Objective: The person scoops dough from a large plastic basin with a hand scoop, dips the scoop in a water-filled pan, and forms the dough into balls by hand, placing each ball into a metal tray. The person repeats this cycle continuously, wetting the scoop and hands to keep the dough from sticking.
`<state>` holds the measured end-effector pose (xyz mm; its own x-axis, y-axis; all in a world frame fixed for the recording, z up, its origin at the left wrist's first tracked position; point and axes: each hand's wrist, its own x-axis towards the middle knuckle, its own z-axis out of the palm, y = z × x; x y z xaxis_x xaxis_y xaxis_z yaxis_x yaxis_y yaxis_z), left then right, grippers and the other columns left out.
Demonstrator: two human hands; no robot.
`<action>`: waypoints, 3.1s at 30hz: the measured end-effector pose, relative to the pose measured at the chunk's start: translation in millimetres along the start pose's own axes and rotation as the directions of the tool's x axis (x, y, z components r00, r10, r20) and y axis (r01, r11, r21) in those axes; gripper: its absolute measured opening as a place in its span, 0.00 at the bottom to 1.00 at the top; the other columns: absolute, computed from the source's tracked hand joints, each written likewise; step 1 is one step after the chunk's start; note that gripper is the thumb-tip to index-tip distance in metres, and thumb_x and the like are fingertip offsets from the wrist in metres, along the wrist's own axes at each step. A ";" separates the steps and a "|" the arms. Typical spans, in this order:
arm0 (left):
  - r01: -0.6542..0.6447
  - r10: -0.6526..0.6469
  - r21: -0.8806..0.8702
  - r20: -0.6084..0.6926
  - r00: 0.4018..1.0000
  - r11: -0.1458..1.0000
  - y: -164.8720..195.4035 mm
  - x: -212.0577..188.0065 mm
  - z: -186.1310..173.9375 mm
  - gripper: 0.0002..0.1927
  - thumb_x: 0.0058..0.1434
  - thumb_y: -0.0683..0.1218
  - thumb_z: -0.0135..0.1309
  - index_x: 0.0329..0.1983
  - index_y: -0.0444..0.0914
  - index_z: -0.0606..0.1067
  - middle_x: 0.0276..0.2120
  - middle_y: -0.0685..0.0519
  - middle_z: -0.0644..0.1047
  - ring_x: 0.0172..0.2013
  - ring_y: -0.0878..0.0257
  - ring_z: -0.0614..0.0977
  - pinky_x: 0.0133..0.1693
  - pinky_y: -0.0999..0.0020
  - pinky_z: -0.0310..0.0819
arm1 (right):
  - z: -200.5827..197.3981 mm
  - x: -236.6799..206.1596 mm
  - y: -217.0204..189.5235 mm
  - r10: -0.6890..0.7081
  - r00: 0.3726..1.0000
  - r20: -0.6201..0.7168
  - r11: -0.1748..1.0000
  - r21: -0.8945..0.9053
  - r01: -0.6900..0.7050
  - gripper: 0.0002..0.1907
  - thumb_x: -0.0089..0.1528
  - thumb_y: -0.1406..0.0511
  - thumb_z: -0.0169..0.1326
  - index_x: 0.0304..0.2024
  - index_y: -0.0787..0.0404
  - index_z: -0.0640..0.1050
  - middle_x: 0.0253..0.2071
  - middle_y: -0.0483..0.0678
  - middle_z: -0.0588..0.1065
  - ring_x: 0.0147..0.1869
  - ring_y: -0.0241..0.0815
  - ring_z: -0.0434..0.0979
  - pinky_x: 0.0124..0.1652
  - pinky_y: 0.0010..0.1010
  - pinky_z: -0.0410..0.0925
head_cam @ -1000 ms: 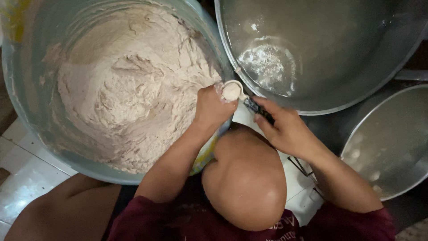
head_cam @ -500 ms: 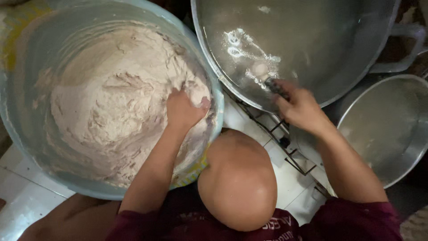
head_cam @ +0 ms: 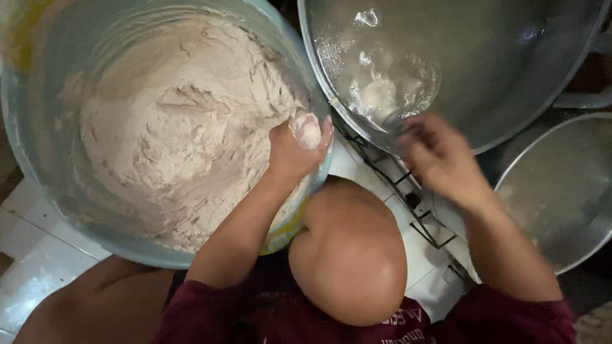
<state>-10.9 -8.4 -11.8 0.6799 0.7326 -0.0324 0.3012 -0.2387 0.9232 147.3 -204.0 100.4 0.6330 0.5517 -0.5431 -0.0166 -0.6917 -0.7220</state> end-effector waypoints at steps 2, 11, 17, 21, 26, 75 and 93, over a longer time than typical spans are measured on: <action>-0.057 0.060 -0.068 0.042 0.997 0.996 -0.4 -0.7 0.8 0.13 0.56 0.49 0.65 0.34 0.37 0.76 0.26 0.45 0.80 0.27 0.49 0.83 0.31 0.59 0.78 | 16.4 -6.8 -11.3 -0.134 0.979 0.152 0.991 0.040 0.130 0.16 0.66 0.68 0.54 0.56 0.67 0.75 0.42 0.50 0.79 0.42 0.32 0.74 0.38 0.28 0.70; 0.004 -0.034 0.178 0.168 0.985 0.984 0.7 1.5 15.1 0.08 0.48 0.46 0.62 0.30 0.38 0.79 0.28 0.41 0.80 0.32 0.42 0.83 0.36 0.52 0.78 | 42.3 -13.4 -41.0 -0.068 0.975 0.212 0.978 -0.181 0.108 0.21 0.64 0.66 0.56 0.60 0.60 0.75 0.30 0.47 0.78 0.30 0.34 0.71 0.31 0.30 0.68; -0.066 0.035 0.405 0.084 0.996 0.912 -2.9 5.1 -3.9 0.10 0.51 0.49 0.63 0.28 0.38 0.80 0.25 0.40 0.80 0.30 0.38 0.79 0.36 0.45 0.73 | 22.9 -12.8 -23.3 0.027 0.994 0.102 0.983 -0.185 -0.007 0.24 0.63 0.65 0.56 0.63 0.59 0.74 0.33 0.51 0.80 0.31 0.39 0.73 0.31 0.33 0.69; -0.168 0.191 0.300 -0.048 0.980 0.939 -13.8 -0.3 -4.1 0.12 0.55 0.51 0.61 0.29 0.36 0.79 0.29 0.42 0.81 0.33 0.39 0.80 0.39 0.49 0.75 | 4.4 -8.0 -13.1 -0.019 0.998 -0.061 0.872 -0.489 -0.014 0.22 0.64 0.65 0.57 0.62 0.61 0.74 0.42 0.61 0.80 0.43 0.52 0.83 0.41 0.39 0.73; -0.203 0.198 0.191 0.047 0.979 0.960 -21.5 -1.6 1.9 0.10 0.63 0.47 0.61 0.30 0.38 0.78 0.28 0.47 0.80 0.31 0.45 0.81 0.39 0.51 0.78 | -8.3 -4.8 -14.2 -0.166 0.978 -0.126 0.853 -0.516 0.078 0.21 0.63 0.68 0.57 0.59 0.64 0.76 0.46 0.63 0.80 0.48 0.56 0.83 0.43 0.41 0.73; -0.019 0.021 -0.102 0.013 1.000 0.995 -0.8 7.9 8.9 0.10 0.55 0.48 0.64 0.30 0.37 0.77 0.24 0.44 0.79 0.26 0.47 0.83 0.31 0.56 0.78 | 28.4 8.8 -19.6 -0.157 0.980 0.122 0.964 -0.196 0.179 0.18 0.68 0.66 0.55 0.60 0.65 0.75 0.39 0.48 0.79 0.36 0.36 0.76 0.35 0.28 0.70; -0.127 0.122 0.206 0.036 0.992 0.970 -7.4 4.2 3.4 0.10 0.59 0.49 0.60 0.26 0.38 0.79 0.26 0.44 0.80 0.29 0.42 0.80 0.41 0.48 0.76 | -11.6 11.3 -6.7 -0.246 0.956 -0.159 0.864 -0.483 0.142 0.22 0.66 0.68 0.55 0.64 0.61 0.75 0.43 0.60 0.79 0.42 0.43 0.80 0.42 0.35 0.72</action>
<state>-8.0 -5.8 -20.1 0.7350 0.6748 0.0665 0.3438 -0.4555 0.8212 163.5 -198.4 104.1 0.7324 0.6236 -0.2732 0.4497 -0.7444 -0.4936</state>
